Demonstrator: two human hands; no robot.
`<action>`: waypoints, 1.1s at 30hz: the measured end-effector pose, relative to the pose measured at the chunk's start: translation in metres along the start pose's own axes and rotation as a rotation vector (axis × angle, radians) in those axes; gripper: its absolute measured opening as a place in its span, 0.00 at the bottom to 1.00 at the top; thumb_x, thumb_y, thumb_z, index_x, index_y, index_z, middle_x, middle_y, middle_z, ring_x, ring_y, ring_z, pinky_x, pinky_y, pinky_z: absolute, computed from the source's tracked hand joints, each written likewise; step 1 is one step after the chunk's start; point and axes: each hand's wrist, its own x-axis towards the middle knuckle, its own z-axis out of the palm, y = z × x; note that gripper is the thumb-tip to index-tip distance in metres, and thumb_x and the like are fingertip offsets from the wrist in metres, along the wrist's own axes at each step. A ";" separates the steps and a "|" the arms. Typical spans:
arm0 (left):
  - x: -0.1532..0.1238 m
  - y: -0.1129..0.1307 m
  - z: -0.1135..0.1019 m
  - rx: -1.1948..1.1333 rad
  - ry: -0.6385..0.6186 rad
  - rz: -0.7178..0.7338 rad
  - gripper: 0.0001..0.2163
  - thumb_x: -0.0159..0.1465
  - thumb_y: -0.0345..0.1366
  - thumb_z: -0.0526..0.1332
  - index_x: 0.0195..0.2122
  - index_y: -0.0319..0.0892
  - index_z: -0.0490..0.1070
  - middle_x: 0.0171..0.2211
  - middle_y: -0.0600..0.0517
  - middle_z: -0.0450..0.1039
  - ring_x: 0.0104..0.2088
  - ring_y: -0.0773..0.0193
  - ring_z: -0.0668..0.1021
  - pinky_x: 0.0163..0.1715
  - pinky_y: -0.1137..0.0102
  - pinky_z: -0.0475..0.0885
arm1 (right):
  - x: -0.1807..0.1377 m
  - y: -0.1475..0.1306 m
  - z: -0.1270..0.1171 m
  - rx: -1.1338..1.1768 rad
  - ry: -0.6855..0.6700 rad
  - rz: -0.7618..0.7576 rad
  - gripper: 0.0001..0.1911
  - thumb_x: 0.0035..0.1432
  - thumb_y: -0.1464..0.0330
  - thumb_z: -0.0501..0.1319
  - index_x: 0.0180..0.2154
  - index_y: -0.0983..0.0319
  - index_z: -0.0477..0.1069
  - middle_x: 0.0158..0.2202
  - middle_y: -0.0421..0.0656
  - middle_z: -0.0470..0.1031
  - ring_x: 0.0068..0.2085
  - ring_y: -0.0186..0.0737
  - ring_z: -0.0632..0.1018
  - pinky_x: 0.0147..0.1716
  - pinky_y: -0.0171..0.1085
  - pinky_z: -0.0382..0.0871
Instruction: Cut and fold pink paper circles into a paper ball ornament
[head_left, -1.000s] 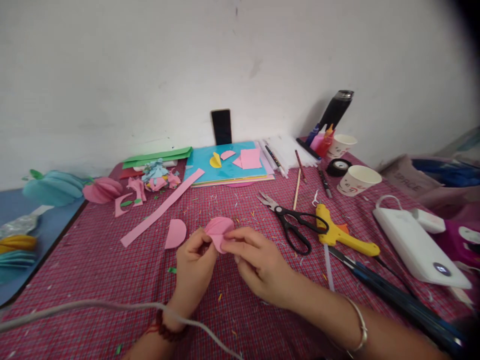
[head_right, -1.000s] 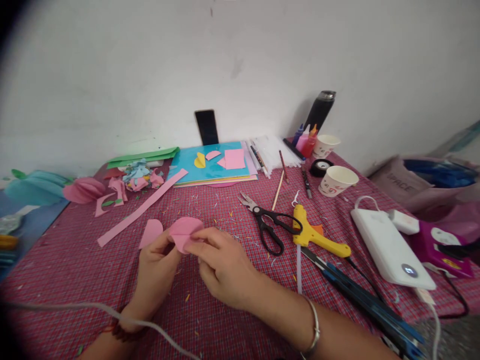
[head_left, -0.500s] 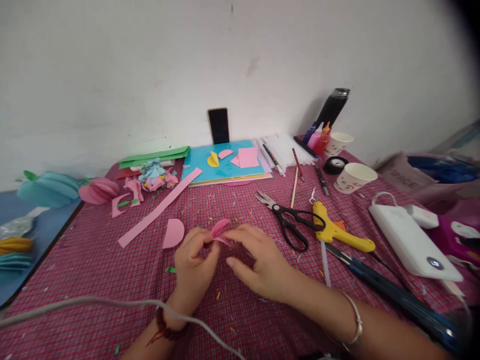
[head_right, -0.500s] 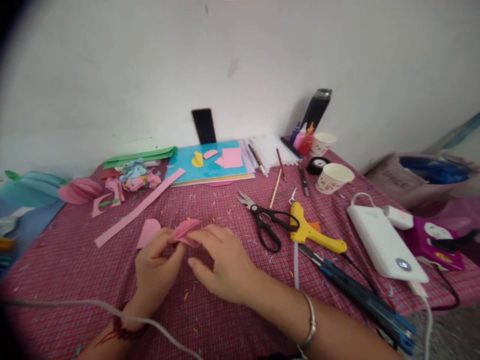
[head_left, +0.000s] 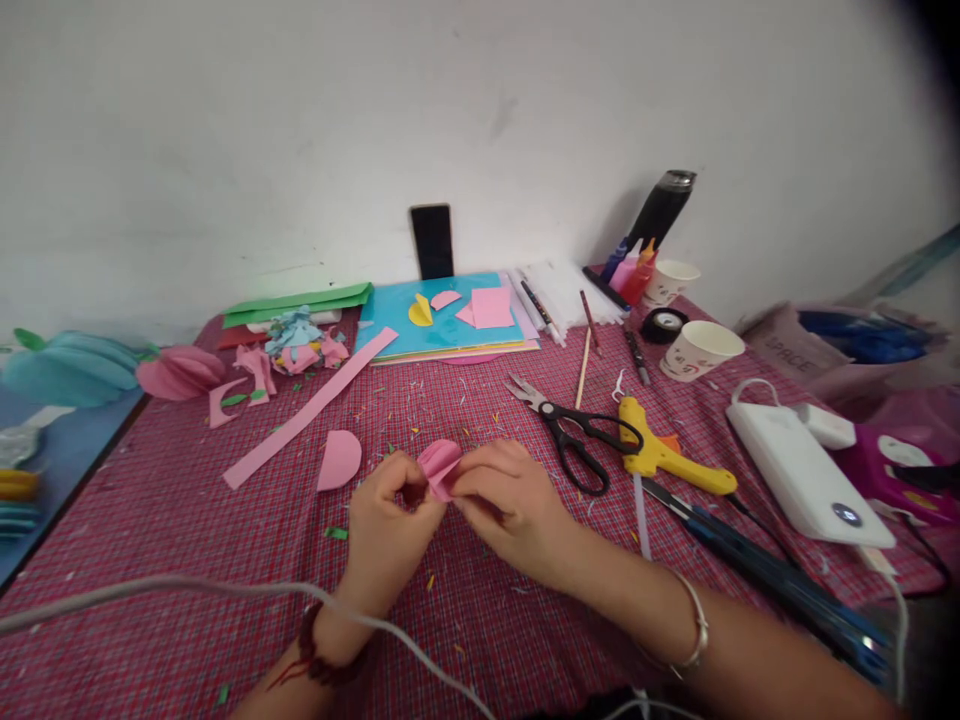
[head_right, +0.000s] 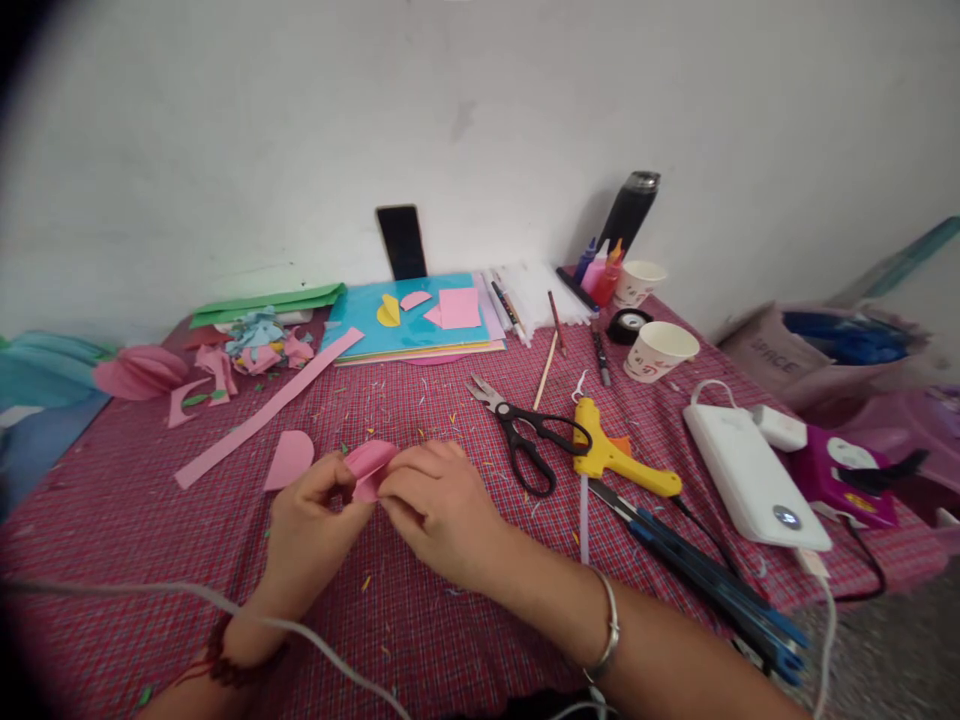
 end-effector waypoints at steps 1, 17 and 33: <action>0.000 0.000 0.000 -0.020 -0.006 -0.022 0.10 0.53 0.26 0.60 0.20 0.42 0.59 0.19 0.60 0.57 0.20 0.72 0.63 0.21 0.75 0.59 | 0.000 0.000 0.000 0.000 -0.004 -0.002 0.05 0.60 0.76 0.59 0.33 0.60 0.70 0.36 0.41 0.78 0.38 0.38 0.75 0.38 0.40 0.63; 0.000 0.000 0.003 -0.059 0.029 -0.063 0.11 0.53 0.28 0.59 0.19 0.42 0.58 0.18 0.59 0.57 0.20 0.71 0.62 0.21 0.75 0.57 | -0.002 0.001 0.002 0.042 -0.003 0.041 0.06 0.60 0.75 0.60 0.37 0.59 0.70 0.38 0.42 0.78 0.41 0.39 0.77 0.40 0.41 0.67; -0.001 -0.002 0.004 -0.099 0.068 -0.073 0.11 0.53 0.27 0.60 0.19 0.42 0.59 0.19 0.58 0.60 0.22 0.69 0.65 0.23 0.74 0.58 | 0.000 -0.001 0.000 0.051 -0.005 0.057 0.09 0.57 0.78 0.61 0.37 0.59 0.72 0.37 0.42 0.78 0.41 0.40 0.77 0.41 0.42 0.69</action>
